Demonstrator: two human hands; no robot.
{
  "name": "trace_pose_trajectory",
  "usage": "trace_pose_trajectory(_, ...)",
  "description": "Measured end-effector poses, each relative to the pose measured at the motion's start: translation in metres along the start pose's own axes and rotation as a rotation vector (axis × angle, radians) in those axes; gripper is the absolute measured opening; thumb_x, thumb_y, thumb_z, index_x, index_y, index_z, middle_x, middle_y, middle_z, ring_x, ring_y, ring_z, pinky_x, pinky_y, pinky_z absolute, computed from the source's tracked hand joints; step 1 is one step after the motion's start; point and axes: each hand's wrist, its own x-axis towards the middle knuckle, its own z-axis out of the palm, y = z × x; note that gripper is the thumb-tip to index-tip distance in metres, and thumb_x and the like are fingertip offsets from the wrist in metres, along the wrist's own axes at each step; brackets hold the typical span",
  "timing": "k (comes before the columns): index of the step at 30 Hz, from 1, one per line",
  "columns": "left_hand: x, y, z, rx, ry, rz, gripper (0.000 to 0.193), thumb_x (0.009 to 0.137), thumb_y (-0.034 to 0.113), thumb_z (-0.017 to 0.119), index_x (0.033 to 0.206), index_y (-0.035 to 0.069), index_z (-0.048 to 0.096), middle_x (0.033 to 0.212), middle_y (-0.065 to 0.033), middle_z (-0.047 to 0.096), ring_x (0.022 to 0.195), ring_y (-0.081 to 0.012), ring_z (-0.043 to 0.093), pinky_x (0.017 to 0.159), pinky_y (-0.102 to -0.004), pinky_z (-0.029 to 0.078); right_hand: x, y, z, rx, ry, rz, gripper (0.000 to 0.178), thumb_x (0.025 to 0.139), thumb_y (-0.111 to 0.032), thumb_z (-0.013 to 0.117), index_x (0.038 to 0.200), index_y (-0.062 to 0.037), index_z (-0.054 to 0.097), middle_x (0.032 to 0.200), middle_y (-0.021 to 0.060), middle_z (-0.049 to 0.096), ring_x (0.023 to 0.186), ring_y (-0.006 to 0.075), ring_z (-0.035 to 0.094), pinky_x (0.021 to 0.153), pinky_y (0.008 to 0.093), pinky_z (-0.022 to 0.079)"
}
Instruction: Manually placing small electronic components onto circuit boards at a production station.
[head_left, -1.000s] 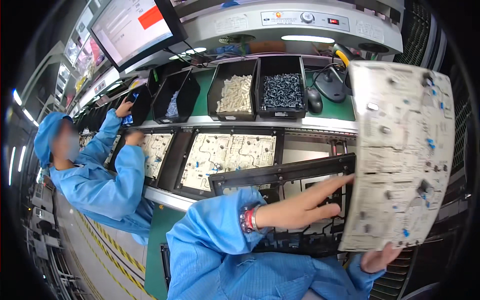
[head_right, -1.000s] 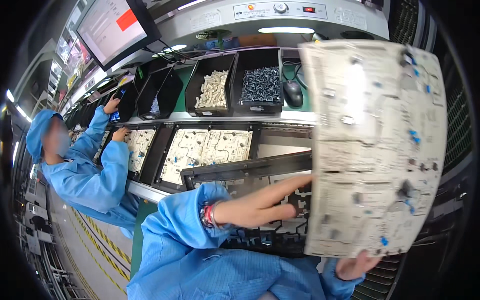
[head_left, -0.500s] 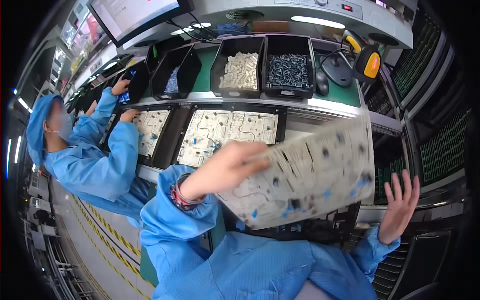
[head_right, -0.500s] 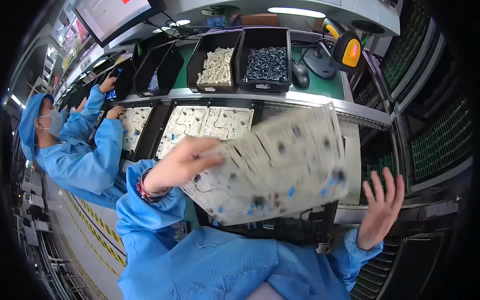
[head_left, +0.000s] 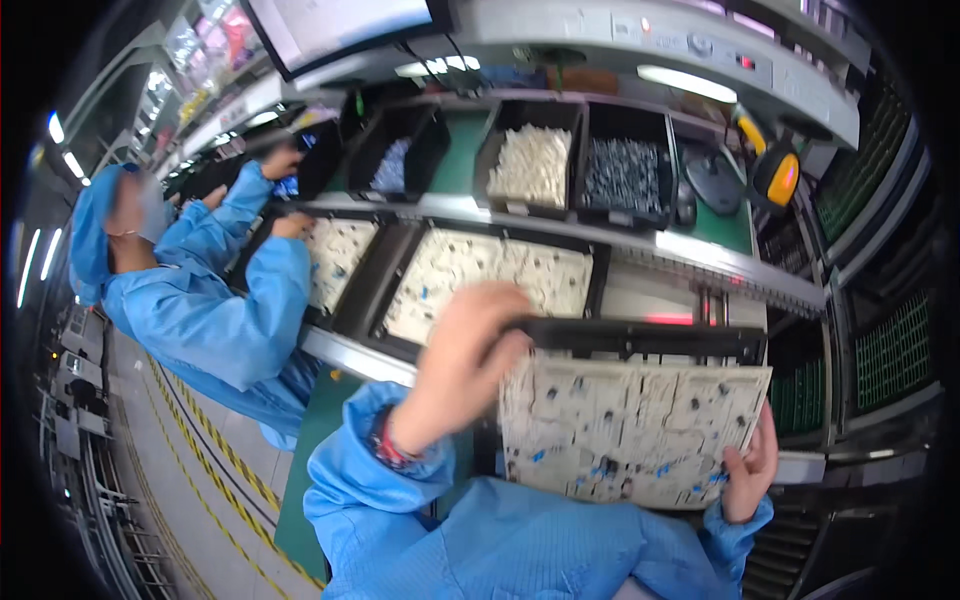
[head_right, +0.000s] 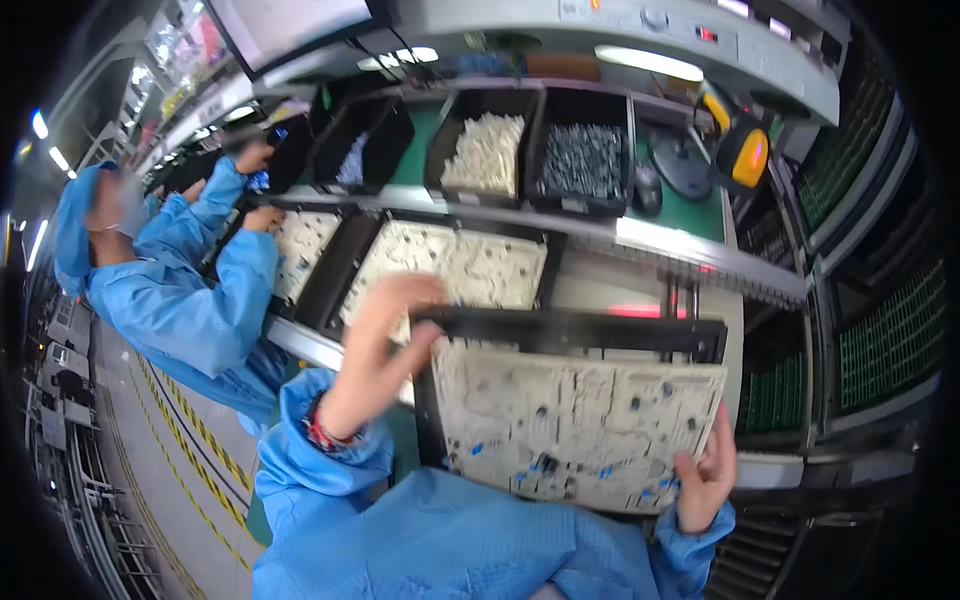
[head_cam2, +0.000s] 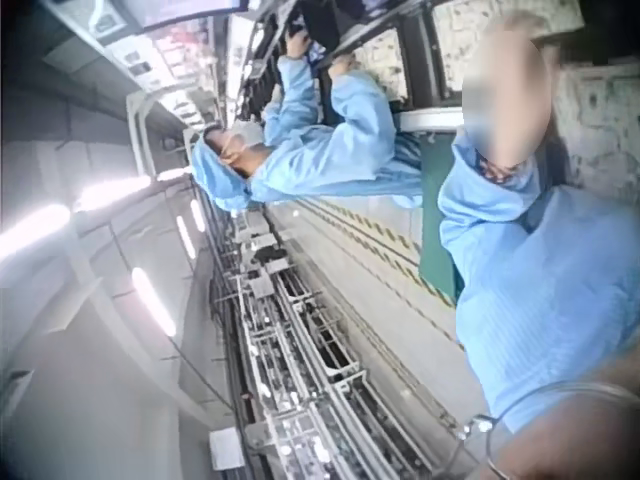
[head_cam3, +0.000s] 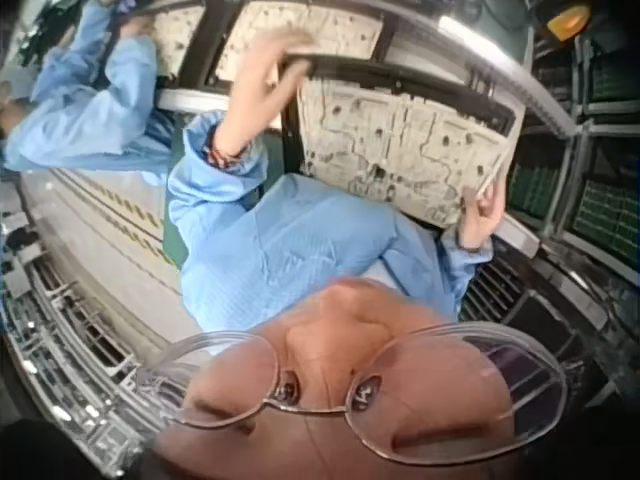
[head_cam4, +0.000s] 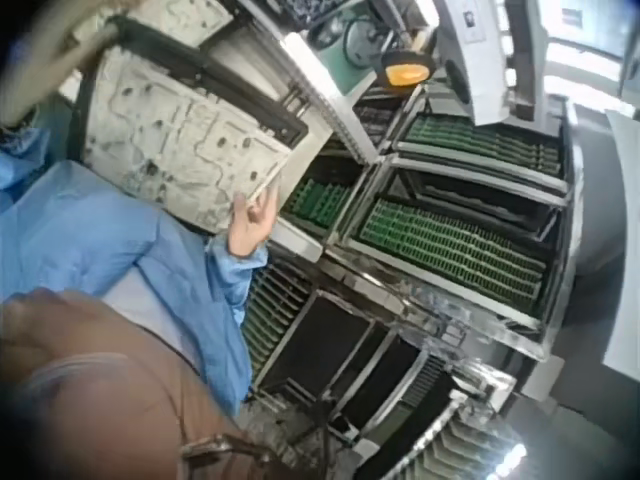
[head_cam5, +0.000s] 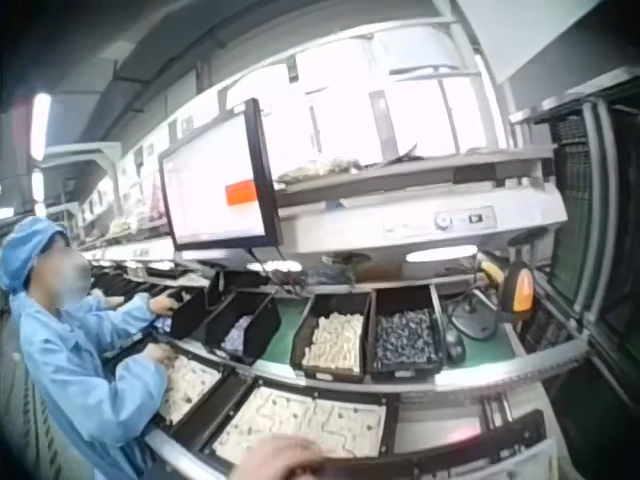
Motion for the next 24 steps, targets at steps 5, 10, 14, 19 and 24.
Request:
trace_pose_trajectory(5, -0.063, -0.036, 0.008, 0.039, 0.21, -0.399, 0.044, 0.085, 0.004, 0.052, 0.128, -0.001, 0.04, 0.128, -0.0183, 0.044, 0.121, -0.0301, 0.04, 0.103, -0.0365, 0.03, -0.001, 0.0, -0.002, -0.011, 0.061, 0.019, 0.066, 0.082, 0.007, 0.054, 0.139, 0.0105, 0.021, 0.134, 0.0252, 0.043, 0.12, 0.026, 0.049, 0.1, 0.0333, 0.037)
trace_pose_trajectory(10, -0.104, -0.039, 0.065, -0.526, 0.312, -0.693, 0.051, 0.09, 0.004, 0.049, 0.136, -0.001, 0.028, 0.132, -0.0182, 0.042, 0.124, -0.0236, 0.041, 0.104, -0.0329, 0.029, 0.001, 0.014, 0.012, -0.021, 0.073, 0.029, 0.065, 0.082, 0.009, 0.052, 0.139, 0.0095, 0.022, 0.132, 0.0245, 0.045, 0.118, 0.0242, 0.05, 0.099, 0.0313, 0.038)
trace_pose_trajectory(14, -0.108, -0.03, 0.072, -0.548, 0.306, -0.671, 0.058, 0.084, -0.005, 0.053, 0.136, 0.0, 0.028, 0.127, -0.0158, 0.048, 0.115, -0.0185, 0.047, 0.099, -0.0297, 0.035, -0.006, 0.015, 0.008, -0.057, 0.107, 0.022, 0.064, 0.082, 0.008, 0.052, 0.139, 0.0094, 0.023, 0.133, 0.0253, 0.044, 0.117, 0.0244, 0.051, 0.098, 0.0307, 0.039)
trace_pose_trajectory(19, -0.11, -0.028, 0.074, -0.544, 0.313, -0.641, 0.064, 0.081, -0.004, 0.058, 0.136, 0.0, 0.027, 0.125, -0.0154, 0.048, 0.113, -0.0182, 0.048, 0.098, -0.0294, 0.036, -0.01, 0.008, 0.005, -0.055, 0.146, 0.021, 0.063, 0.082, 0.008, 0.052, 0.139, 0.0095, 0.024, 0.134, 0.0256, 0.043, 0.118, 0.0251, 0.05, 0.098, 0.031, 0.039)
trace_pose_trajectory(24, -0.107, -0.027, 0.078, -0.51, 0.317, -0.667, 0.069, 0.077, -0.007, 0.063, 0.136, 0.001, 0.026, 0.123, -0.0148, 0.048, 0.111, -0.0184, 0.05, 0.093, -0.0287, 0.04, -0.006, 0.014, 0.022, -0.108, 0.132, 0.018, 0.061, 0.085, 0.007, 0.05, 0.14, 0.0084, 0.023, 0.136, 0.0237, 0.041, 0.119, 0.0231, 0.049, 0.097, 0.0299, 0.04)
